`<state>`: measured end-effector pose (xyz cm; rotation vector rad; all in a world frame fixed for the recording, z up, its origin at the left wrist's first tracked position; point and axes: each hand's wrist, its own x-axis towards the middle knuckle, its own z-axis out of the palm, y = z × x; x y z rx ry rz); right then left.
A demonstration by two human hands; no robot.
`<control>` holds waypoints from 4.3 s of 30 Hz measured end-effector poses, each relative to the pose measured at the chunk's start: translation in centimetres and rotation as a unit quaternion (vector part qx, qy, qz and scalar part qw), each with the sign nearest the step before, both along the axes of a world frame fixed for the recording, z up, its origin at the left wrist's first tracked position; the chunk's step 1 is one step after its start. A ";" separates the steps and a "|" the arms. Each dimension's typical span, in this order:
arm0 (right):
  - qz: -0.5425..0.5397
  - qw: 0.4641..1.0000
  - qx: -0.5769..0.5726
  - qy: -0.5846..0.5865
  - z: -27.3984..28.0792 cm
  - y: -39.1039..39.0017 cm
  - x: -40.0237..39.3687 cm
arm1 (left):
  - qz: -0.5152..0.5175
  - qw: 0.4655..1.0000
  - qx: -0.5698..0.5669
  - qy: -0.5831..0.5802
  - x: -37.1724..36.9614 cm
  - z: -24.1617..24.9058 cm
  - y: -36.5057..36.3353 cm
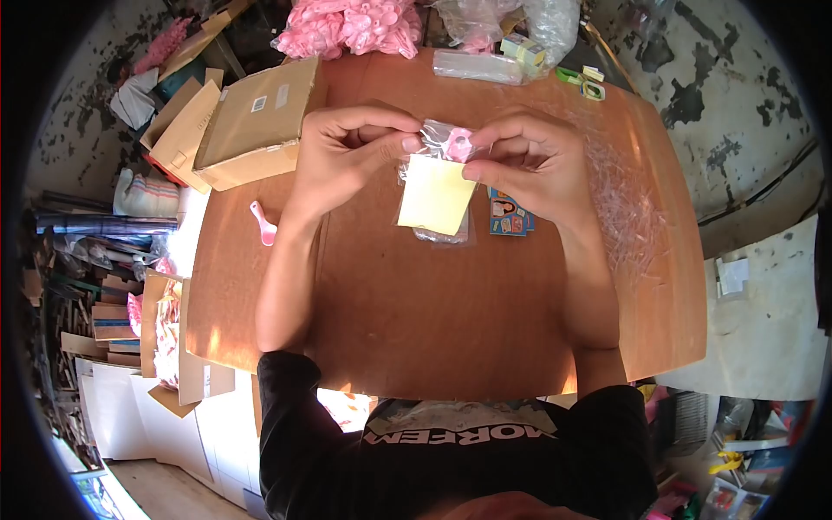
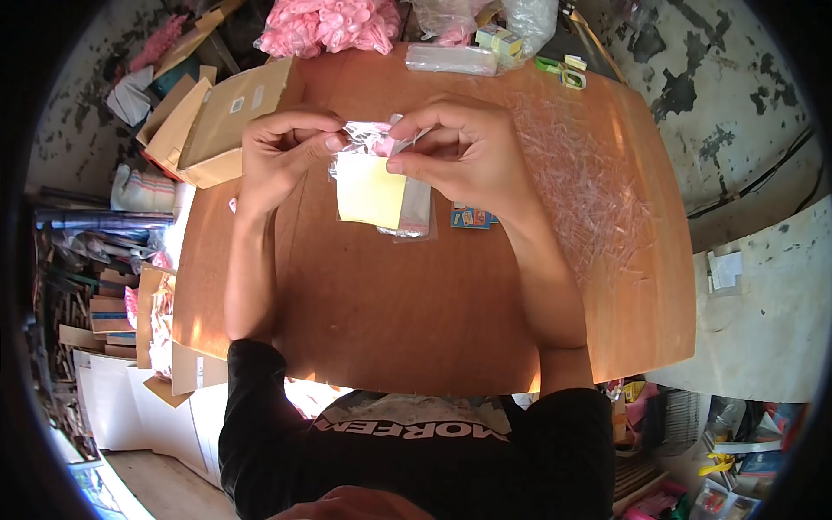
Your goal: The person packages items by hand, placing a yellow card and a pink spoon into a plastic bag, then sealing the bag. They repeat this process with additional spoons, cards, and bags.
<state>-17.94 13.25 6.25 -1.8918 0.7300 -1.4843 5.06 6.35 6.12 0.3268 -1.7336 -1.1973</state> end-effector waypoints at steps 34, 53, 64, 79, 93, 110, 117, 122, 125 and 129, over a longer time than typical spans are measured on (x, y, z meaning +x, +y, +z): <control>0.002 0.933 0.121 0.340 -7.0 -5.2 -0.3 | -0.518 0.801 -0.281 -0.106 13.9 3.4 24.2; -0.086 0.893 0.122 0.425 -8.9 -6.2 -0.6 | -0.139 0.908 -0.155 -0.364 0.7 1.8 1.2; -0.101 0.890 0.122 0.427 -8.0 -6.7 -1.6 | -0.011 0.836 -0.142 -0.530 -1.0 -9.5 -4.6; -0.166 0.843 0.061 0.509 -7.1 2.3 -4.5 | 0.038 0.993 0.075 -0.081 -2.5 -8.4 -5.7; -0.394 0.832 -0.123 0.372 -5.4 4.1 -4.9 | 0.110 0.984 0.103 -0.098 -2.4 -6.5 -4.1; -0.234 0.962 -0.012 0.140 -1.9 -0.2 -1.6 | 0.020 0.975 -0.025 -0.219 -2.0 -2.5 0.5; -0.181 0.979 0.017 0.092 -3.0 -0.5 -0.3 | 0.027 0.984 -0.033 -0.172 -2.5 -2.8 0.8; -0.146 0.971 -0.055 0.182 -2.8 -0.2 -0.1 | 0.058 0.984 -0.048 -0.161 -3.0 -2.9 1.1; -0.092 0.983 0.018 0.161 -2.9 -0.2 -0.5 | 0.061 0.986 -0.089 -0.128 -3.4 -3.2 1.3; 0.007 0.966 0.220 0.133 -2.1 0.6 -1.3 | 0.068 0.989 -0.106 -0.080 -4.0 -4.4 1.3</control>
